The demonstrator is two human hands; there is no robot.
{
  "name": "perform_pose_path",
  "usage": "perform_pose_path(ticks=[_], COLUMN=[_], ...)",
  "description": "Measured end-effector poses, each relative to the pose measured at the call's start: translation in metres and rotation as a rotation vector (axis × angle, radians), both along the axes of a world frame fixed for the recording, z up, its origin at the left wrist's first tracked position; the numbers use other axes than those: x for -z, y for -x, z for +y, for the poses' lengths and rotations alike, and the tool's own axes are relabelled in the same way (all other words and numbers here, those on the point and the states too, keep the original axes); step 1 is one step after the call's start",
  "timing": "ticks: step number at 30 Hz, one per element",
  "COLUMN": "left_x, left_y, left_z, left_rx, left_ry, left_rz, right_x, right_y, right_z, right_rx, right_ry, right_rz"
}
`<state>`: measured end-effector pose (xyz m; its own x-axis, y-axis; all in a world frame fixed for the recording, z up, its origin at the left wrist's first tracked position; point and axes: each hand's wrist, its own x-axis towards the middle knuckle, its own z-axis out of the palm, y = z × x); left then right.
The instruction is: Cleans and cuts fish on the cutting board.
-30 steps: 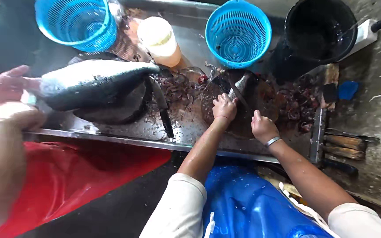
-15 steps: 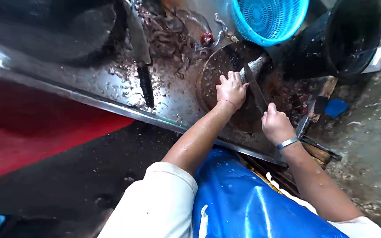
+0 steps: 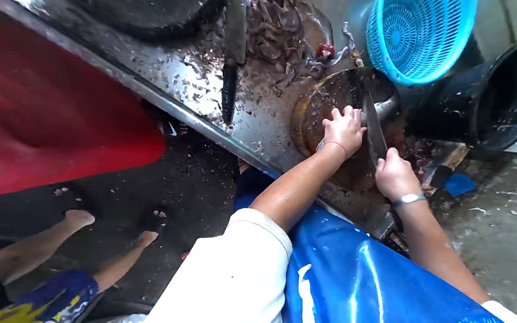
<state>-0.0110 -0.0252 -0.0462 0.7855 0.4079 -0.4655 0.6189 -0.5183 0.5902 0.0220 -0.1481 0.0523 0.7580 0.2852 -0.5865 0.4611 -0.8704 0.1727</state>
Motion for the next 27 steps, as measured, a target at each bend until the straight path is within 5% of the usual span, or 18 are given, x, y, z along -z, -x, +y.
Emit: perform_pose_path(ticks=[4, 9, 13, 17, 22, 27], left_x=[0.0, 0.003, 0.001, 0.003, 0.0, -0.002], left_y=[0.001, 0.002, 0.002, 0.005, 0.003, 0.004], left_z=[-0.003, -0.004, -0.006, -0.006, -0.007, -0.013], left_rx=[-0.027, -0.023, -0.035, -0.022, -0.02, -0.039], left_ry=[0.023, 0.021, 0.053, 0.041, -0.005, -0.087], left_rz=[-0.008, -0.026, -0.062, -0.047, -0.035, -0.012], right_x=[0.051, -0.006, 0.071, 0.004, 0.085, 0.043], right_y=[-0.021, -0.009, -0.013, -0.002, 0.002, 0.005], right_z=[0.039, -0.008, -0.024, -0.03, -0.035, -0.032], right_rx=[0.015, -0.025, -0.021, -0.054, 0.046, 0.094], right_ry=[-0.186, 0.02, -0.211, 0.018, -0.274, -0.209], right_rz=[-0.029, 0.072, -0.063, 0.074, -0.083, 0.057])
